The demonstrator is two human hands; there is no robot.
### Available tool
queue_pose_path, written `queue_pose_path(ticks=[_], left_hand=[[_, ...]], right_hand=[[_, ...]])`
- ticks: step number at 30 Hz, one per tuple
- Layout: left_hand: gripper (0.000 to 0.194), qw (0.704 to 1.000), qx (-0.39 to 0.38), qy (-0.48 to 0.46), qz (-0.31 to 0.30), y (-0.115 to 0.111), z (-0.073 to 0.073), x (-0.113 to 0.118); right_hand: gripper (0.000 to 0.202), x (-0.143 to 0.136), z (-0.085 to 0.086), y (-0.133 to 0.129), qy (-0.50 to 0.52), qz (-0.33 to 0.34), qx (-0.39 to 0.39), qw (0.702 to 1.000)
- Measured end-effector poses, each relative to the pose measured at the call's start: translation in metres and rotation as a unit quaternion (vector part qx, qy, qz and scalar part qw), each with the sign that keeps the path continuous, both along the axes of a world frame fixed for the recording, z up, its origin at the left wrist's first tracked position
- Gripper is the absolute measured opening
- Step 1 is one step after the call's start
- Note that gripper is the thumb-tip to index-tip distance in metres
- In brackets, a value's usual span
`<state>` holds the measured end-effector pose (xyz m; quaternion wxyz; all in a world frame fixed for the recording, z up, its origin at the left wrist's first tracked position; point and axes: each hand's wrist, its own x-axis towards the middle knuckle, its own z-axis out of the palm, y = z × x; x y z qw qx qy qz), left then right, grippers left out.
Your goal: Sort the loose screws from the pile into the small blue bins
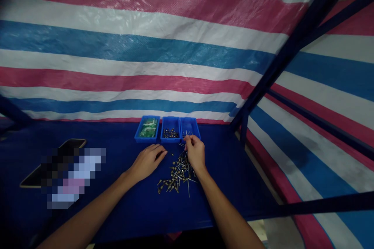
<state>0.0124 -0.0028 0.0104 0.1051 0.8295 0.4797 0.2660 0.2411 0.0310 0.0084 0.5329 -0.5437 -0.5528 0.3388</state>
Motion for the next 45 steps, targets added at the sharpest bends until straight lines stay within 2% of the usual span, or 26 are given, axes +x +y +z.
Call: queue_pose_path(ticks=[12, 23, 33, 45], left_hand=[[0.029, 1.0, -0.002, -0.007, -0.001, -0.0006, 0.0017, 0.0005], [0.029, 1.0, -0.001, -0.005, 0.0, -0.0002, 0.0002, -0.0002], [0.031, 1.0, -0.005, 0.001, 0.0, -0.0017, 0.0037, -0.0002], [0.031, 1.0, -0.002, -0.004, -0.001, -0.0008, 0.0012, -0.0002]], right_hand=[[0.041, 0.0046, -0.0099, 0.007, 0.085, -0.052, -0.039, 0.994], [0.039, 0.006, -0.0041, 0.0071, 0.11, -0.08, -0.049, 0.989], [0.042, 0.0069, -0.0043, 0.0079, 0.136, -0.075, -0.067, 0.986], [0.038, 0.007, -0.0038, 0.0089, 0.157, -0.081, -0.069, 0.982]])
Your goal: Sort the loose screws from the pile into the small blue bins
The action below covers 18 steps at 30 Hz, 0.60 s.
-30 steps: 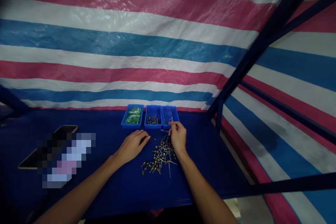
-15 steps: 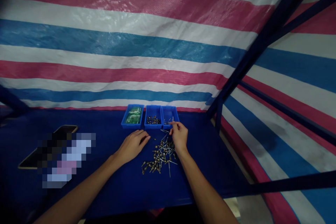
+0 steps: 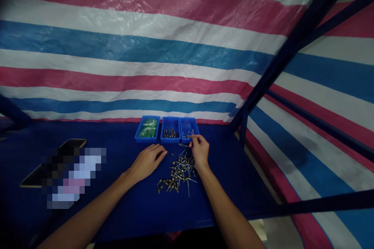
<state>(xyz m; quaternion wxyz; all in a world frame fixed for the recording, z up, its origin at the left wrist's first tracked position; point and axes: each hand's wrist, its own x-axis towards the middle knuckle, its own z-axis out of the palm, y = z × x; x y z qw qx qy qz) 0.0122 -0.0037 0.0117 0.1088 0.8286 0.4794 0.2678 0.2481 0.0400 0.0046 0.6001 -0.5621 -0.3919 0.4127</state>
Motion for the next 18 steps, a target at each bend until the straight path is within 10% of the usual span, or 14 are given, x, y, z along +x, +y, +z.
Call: queue_pose_path(ticks=[18], left_hand=[[0.033, 1.0, 0.001, 0.002, -0.004, -0.0009, 0.0019, 0.0]], right_hand=[[0.038, -0.0002, 0.003, 0.0002, -0.014, -0.003, -0.004, 1.0]])
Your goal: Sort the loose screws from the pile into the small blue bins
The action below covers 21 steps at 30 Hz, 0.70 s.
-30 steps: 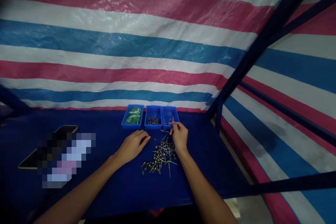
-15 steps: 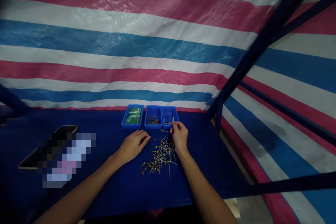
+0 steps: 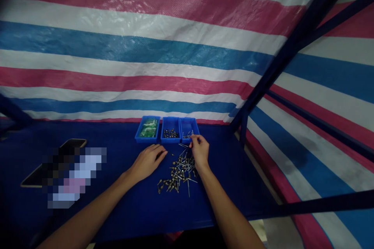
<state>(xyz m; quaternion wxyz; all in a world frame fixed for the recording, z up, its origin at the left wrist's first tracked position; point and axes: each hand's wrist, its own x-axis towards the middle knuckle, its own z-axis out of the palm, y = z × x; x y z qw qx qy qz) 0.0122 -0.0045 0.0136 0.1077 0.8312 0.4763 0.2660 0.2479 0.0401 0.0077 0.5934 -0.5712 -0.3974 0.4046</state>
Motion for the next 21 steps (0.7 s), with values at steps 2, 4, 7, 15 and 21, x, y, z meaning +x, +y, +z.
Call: queue_pose_path(ticks=[2, 4, 7, 15, 21], left_hand=[[0.034, 1.0, 0.002, 0.001, -0.001, 0.0004, -0.0008, 0.0], [0.035, 1.0, 0.005, -0.002, 0.0, 0.001, -0.0017, -0.0001], [0.036, 1.0, 0.002, -0.006, 0.001, 0.0014, -0.0018, -0.0002], [0.033, 1.0, -0.003, -0.004, 0.004, 0.0006, -0.0013, 0.0], [0.032, 1.0, -0.004, -0.01, 0.001, 0.0012, -0.0021, -0.0003]], right_hand=[[0.039, 0.0, 0.0005, -0.0002, -0.001, 0.002, -0.004, 1.0], [0.04, 0.0003, 0.0008, -0.0004, -0.007, 0.002, -0.007, 1.0], [0.042, 0.0008, 0.0006, -0.0006, -0.018, 0.001, -0.003, 1.0], [0.04, 0.0007, 0.0001, -0.0004, -0.007, -0.001, -0.006, 1.0], [0.04, 0.0009, -0.0006, 0.0006, -0.01, -0.003, -0.003, 1.0]])
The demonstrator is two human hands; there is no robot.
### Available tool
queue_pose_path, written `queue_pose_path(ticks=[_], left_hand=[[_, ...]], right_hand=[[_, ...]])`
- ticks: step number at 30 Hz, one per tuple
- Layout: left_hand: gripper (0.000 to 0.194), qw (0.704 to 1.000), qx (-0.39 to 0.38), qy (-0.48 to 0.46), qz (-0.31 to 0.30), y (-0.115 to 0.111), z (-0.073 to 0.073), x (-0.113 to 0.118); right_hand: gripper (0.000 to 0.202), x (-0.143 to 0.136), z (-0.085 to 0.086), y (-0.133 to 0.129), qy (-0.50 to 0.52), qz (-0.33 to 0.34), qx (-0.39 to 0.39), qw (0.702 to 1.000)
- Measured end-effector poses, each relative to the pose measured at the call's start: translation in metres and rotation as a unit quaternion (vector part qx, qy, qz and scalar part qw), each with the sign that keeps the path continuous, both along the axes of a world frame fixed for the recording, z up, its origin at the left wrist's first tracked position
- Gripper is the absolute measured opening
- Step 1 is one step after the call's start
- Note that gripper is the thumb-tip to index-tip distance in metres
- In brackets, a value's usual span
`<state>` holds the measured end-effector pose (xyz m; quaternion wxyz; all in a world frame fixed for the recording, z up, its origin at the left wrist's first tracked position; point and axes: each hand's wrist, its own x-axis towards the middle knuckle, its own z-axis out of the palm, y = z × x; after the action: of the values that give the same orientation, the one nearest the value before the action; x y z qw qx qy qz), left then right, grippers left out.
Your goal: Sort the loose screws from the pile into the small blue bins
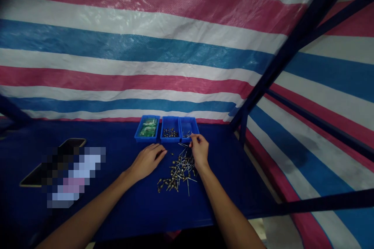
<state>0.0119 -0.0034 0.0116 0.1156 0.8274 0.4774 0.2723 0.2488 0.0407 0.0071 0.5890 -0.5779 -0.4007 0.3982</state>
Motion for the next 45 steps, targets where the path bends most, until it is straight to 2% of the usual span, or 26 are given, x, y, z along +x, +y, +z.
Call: queue_pose_path(ticks=[15, 27, 45], left_hand=[[0.028, 1.0, -0.004, 0.001, -0.001, 0.0001, 0.0008, 0.0001], [0.028, 1.0, 0.0, 0.003, -0.002, 0.0012, -0.0017, -0.0006], [0.028, 1.0, -0.003, 0.009, -0.003, 0.0002, 0.0008, -0.0001]], right_hand=[[0.035, -0.0001, -0.0012, -0.0012, 0.008, 0.006, -0.001, 1.0], [0.043, -0.0004, -0.0007, -0.0005, 0.013, 0.022, 0.012, 1.0], [0.039, -0.0035, 0.0035, -0.0032, 0.006, 0.034, -0.001, 0.999]])
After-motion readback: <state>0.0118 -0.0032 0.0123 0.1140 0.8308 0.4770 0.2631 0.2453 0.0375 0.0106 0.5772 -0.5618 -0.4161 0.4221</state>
